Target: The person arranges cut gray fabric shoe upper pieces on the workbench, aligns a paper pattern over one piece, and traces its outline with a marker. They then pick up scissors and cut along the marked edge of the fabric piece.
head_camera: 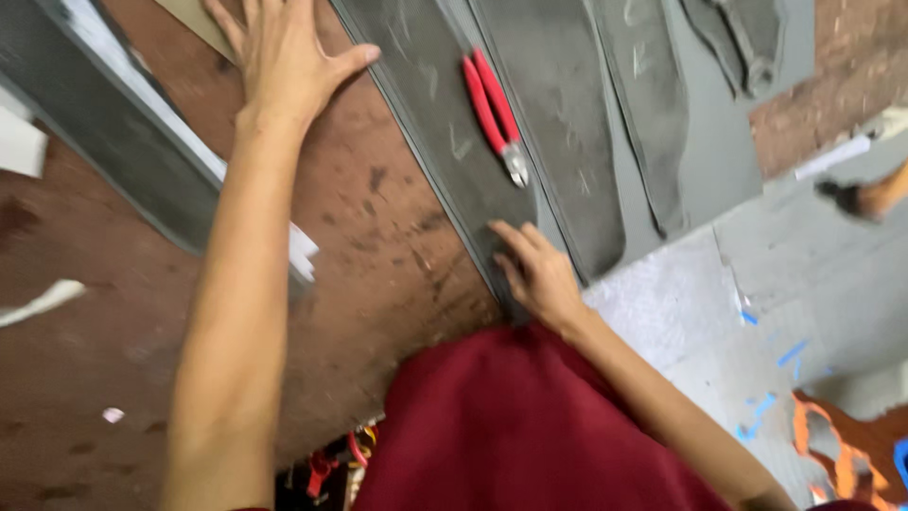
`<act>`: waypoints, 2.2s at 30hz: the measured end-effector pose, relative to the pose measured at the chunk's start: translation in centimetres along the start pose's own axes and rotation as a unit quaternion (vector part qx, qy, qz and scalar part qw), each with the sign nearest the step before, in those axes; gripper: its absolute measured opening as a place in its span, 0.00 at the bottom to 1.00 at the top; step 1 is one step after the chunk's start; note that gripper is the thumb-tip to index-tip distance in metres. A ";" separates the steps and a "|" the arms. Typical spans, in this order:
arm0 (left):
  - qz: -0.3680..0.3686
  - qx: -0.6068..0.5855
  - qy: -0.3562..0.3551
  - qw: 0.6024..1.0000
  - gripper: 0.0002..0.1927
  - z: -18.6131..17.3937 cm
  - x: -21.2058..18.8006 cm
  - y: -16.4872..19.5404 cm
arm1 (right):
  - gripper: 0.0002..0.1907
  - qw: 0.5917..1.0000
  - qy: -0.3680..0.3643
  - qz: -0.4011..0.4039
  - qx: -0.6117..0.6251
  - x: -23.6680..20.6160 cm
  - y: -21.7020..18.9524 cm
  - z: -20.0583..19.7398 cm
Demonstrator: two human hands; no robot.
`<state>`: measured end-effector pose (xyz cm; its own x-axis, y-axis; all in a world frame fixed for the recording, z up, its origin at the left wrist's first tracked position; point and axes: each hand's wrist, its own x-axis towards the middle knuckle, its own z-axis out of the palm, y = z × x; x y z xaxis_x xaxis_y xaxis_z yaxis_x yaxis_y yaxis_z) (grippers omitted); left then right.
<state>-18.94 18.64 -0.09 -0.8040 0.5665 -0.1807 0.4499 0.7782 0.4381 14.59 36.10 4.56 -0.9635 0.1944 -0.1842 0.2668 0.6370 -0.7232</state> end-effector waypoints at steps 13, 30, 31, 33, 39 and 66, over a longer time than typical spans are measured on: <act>0.112 -0.009 -0.074 0.991 0.53 14.0 -27.6 14.9 | 0.39 0.994 -0.017 0.108 -0.027 -12.8 6.7 0.4; 0.109 0.010 -0.035 0.993 0.55 15.7 -30.4 16.2 | 0.29 0.989 0.038 0.086 0.117 -16.5 8.7 0.3; 0.102 0.013 -0.035 0.994 0.55 15.8 -30.5 16.4 | 0.28 0.988 0.044 0.085 0.119 -16.7 8.6 0.4; 0.102 0.024 -0.032 0.994 0.55 15.9 -30.8 16.7 | 0.28 0.988 0.055 0.087 0.110 -16.9 8.4 0.5; 0.125 0.024 -0.016 0.992 0.47 16.3 -32.0 16.7 | 0.28 0.987 0.067 0.095 0.109 -16.9 8.1 0.7; 0.260 -0.047 0.024 0.964 0.22 17.3 -35.3 16.3 | 0.26 0.985 0.118 0.107 0.066 -16.2 7.7 1.7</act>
<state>23.49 16.04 -1.77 -0.4976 0.8582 0.1256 0.7614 0.3629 0.5371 32.20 36.62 0.84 -0.8489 0.4920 -0.1931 0.4430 0.4632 -0.7676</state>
